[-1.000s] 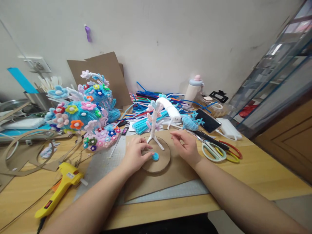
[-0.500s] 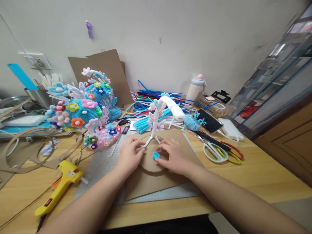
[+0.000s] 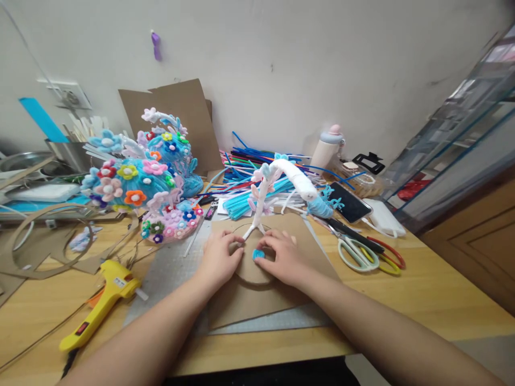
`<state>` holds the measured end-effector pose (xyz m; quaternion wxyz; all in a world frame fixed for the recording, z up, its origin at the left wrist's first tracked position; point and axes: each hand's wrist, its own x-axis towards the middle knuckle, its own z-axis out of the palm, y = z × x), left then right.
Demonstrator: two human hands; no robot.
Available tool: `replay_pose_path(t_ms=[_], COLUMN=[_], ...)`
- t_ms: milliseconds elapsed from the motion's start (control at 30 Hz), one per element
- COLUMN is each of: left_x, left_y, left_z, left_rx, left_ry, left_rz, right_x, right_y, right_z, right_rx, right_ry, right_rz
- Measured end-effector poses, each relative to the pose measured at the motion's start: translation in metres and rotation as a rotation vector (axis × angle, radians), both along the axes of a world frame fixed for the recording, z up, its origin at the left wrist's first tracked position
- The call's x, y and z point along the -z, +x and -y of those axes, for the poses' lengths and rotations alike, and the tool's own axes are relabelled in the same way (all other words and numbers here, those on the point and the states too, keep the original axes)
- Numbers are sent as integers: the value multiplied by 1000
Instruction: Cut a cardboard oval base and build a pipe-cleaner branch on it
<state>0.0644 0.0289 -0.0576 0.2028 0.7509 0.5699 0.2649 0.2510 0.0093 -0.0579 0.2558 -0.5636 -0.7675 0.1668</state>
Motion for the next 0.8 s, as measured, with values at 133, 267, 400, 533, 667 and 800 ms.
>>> replay_pose_path(t_ms=[133, 267, 400, 533, 667, 800], left_x=[-1, -1, -1, -1, 1, 3], left_y=[1, 0, -2, -4, -7, -9], left_z=[0, 1, 1, -1, -4, -6], left_rx=[2, 7, 1, -18, -47, -76], left_ry=[-8, -8, -5, -1, 11, 21], left_rz=[-6, -5, 2, 0, -9, -23], right_x=[3, 4, 2, -7, -18, -26], right_y=[-1, -1, 10, 31, 43, 40], right_z=[-5, -11, -18, -18, -10, -2], right_rx=[52, 63, 63, -120, -434, -510], right_ry=[13, 29, 90, 180, 250, 187], right_rz=[-20, -33, -136, -137, 98, 255])
